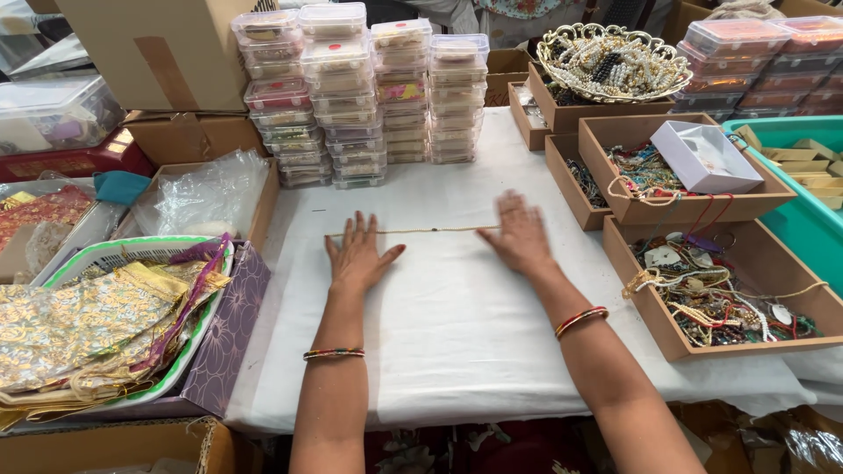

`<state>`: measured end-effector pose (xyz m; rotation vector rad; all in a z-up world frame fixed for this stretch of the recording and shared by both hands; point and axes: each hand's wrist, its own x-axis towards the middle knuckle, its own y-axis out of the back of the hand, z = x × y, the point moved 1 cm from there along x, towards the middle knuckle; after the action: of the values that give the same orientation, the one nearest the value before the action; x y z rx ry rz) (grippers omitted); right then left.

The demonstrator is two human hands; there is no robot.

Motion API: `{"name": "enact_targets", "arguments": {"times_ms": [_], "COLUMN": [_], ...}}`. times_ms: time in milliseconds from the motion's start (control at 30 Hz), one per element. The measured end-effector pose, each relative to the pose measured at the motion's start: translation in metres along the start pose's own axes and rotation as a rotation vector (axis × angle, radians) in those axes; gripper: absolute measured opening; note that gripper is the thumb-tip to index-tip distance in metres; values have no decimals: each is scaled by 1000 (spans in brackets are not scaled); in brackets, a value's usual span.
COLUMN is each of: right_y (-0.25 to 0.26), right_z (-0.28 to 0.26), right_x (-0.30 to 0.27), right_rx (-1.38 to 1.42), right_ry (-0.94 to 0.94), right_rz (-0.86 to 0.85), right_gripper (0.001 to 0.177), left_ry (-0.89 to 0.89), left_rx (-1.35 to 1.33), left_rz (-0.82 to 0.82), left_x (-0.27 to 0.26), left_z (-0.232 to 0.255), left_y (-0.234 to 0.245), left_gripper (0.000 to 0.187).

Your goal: The person wraps a small item in a decorative gold-patterned cloth, places it into a clear plastic container, and then closes the lid. They then pick up a gold-colored chain, straighten it on the table, fold it, and place it into a small clear plastic bag. Finally, they place the bagged chain into a small cream-colored pouch and tie it shut.

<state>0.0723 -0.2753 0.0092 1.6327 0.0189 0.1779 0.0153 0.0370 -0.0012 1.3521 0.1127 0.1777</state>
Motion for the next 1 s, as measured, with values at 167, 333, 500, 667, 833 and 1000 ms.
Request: {"name": "enact_targets", "arguments": {"times_ms": [167,333,500,667,833,1000], "right_y": [1,20,43,24,-6,4], "right_z": [-37,-22,-9,7,4,-37], "right_x": [-19,-26,-32,-19,-2,-24], "right_rx": [103,186,439,186,142,150], "right_ry": [352,484,-21,-49,105,463], "right_rz": [-148,-103,-124,54,209,-176], "right_gripper": [87,63,39,41,69,86], "left_ry": [-166,-167,-101,-113,-337,-215], "left_rx": [-63,-223,-189,81,-29,-15], "left_rz": [-55,-35,140,231,638,305], "left_x": [-10,-35,-29,-26,2,-11], "left_z": [15,18,10,6,-15,-3], "left_y": [5,48,40,36,-8,13], "left_gripper": [99,57,34,31,29,35]}}
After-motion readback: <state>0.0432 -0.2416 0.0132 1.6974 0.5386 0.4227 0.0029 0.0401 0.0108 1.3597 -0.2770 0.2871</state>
